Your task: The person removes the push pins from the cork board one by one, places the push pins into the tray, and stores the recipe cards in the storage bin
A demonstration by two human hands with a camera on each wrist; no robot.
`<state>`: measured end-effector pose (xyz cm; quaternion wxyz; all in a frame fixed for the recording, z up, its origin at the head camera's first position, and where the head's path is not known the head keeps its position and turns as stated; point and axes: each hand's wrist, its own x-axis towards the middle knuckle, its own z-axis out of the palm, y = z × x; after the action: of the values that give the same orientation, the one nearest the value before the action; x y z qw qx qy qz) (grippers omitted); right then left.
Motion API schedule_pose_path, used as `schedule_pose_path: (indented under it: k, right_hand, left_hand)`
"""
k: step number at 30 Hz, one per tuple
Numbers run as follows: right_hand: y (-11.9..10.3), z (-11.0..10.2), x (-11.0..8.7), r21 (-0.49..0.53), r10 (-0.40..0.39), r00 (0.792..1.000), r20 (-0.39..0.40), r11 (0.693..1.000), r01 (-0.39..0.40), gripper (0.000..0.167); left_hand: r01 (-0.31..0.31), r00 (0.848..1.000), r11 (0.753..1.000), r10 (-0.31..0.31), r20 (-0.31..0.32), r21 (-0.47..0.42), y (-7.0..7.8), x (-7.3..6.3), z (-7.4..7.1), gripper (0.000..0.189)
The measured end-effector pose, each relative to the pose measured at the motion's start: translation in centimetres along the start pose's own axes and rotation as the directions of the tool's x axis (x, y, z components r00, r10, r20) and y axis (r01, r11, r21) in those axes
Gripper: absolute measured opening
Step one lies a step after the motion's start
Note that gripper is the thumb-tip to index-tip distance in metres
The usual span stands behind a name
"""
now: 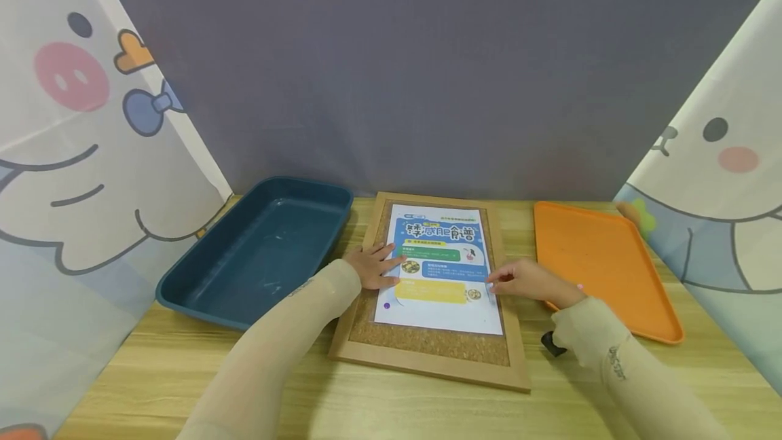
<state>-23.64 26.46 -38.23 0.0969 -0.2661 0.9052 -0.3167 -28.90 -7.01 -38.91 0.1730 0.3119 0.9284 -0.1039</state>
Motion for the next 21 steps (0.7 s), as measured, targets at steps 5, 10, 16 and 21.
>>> schedule_pose_path:
  k: [5,10,16,21]
  right_hand:
    - [-1.9,0.8,1.4,0.005,-0.035,0.998,0.044,0.999,0.035,0.014]
    - [-3.3,1.7,2.7,0.026,-0.017,0.995,0.096,1.000,0.015,0.015]
    - [-4.7,2.7,4.5,0.025,-0.103,0.985,0.138,0.995,0.101,0.013]
    - [-6.1,3.5,6.0,-0.005,-0.173,0.973,0.151,0.984,0.176,0.013]
  left_hand:
    - [0.000,1.000,1.000,0.000,-0.004,0.025,-0.1,0.1,0.0,0.061]
    - [-0.007,1.000,1.000,0.007,-0.004,0.025,0.0,-0.1,-0.2,0.061]
    - [-0.010,1.000,0.999,0.010,-0.003,0.042,0.2,-0.3,-0.5,0.060]
    - [0.011,1.000,0.997,-0.012,0.006,0.074,0.1,0.0,-0.4,0.062]
